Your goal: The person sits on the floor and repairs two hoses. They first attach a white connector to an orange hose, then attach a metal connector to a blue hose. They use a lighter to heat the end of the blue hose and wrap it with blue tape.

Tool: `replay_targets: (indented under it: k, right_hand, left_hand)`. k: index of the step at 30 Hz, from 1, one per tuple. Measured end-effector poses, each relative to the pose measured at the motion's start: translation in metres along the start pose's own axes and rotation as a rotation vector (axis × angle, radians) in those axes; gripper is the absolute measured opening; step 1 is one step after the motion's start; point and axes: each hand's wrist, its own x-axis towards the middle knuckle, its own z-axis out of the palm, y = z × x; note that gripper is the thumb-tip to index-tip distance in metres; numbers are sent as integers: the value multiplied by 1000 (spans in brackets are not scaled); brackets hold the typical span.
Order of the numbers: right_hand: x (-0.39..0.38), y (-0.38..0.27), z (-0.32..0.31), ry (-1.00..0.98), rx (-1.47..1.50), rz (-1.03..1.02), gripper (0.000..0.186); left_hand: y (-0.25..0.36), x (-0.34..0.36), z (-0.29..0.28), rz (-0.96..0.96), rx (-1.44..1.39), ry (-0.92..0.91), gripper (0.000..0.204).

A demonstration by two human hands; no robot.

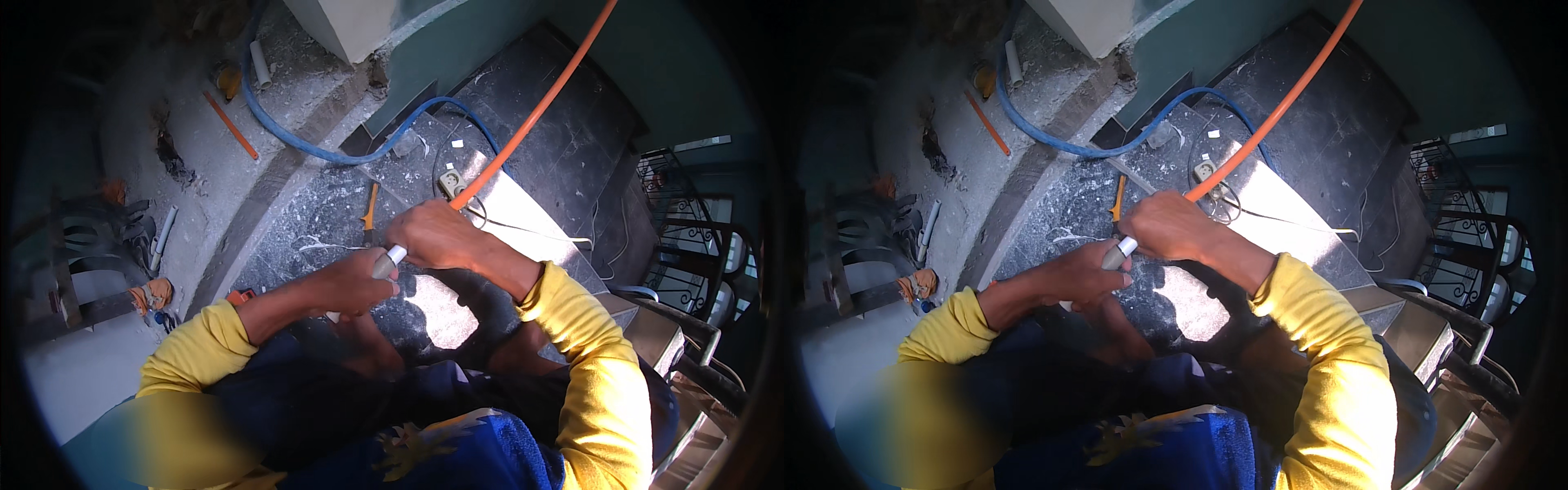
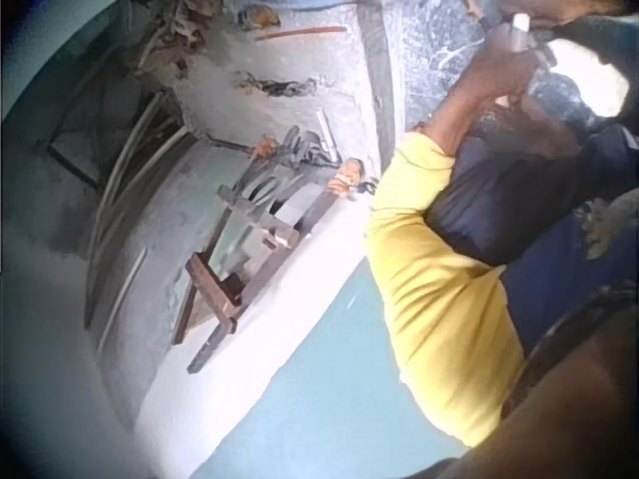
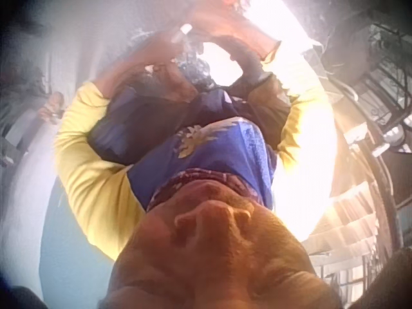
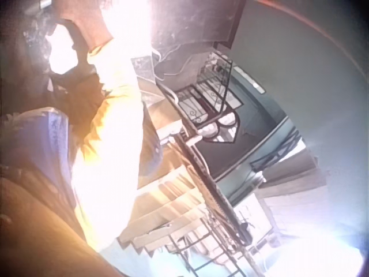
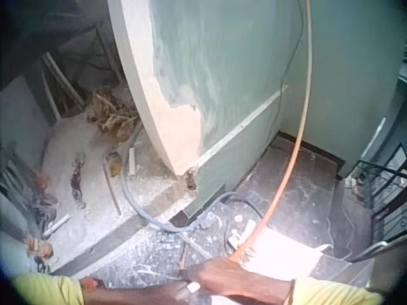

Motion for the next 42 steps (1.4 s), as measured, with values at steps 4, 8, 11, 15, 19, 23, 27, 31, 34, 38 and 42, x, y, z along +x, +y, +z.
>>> replay_targets:
  k: [4,8,11,15,19,23,27,31,34,38,42]
  right_hand:
    - [-10,9,-23,301,25,-136,19]
    - [-12,0,-24,441,-97,-179,22]
    - [-10,-4,-22,515,-146,-201,25]
    - [-8,-10,-31,459,-186,-150,23]
    - [-6,-4,-24,334,-237,-61,18]
    - [-10,-13,-13,145,-138,115,16]
    - [-9,-29,0,44,-82,196,17]
    - [-4,-25,7,-45,-10,212,21]
    - [1,-5,-13,10,125,36,22]
    - [-17,14,-33,69,369,-74,19]
    - [-23,26,-33,121,327,-104,23]
  left_hand:
    - [32,-17,-20,-163,-511,-236,29]
    - [34,-20,-21,-125,-715,-383,18]
    - [33,-19,-19,-123,-803,-484,20]
    - [40,-19,-16,-130,-676,-425,18]
    - [49,-14,-11,-120,-458,-281,16]
    - [52,-21,-1,-139,-211,-135,17]
    - [23,-14,3,4,220,58,27]
    - [-13,1,4,192,507,246,44]
    - [-13,-6,-18,104,291,95,43]
    - [22,-25,-46,-95,-133,-171,39]
    - [19,-25,-44,-29,-214,-126,45]
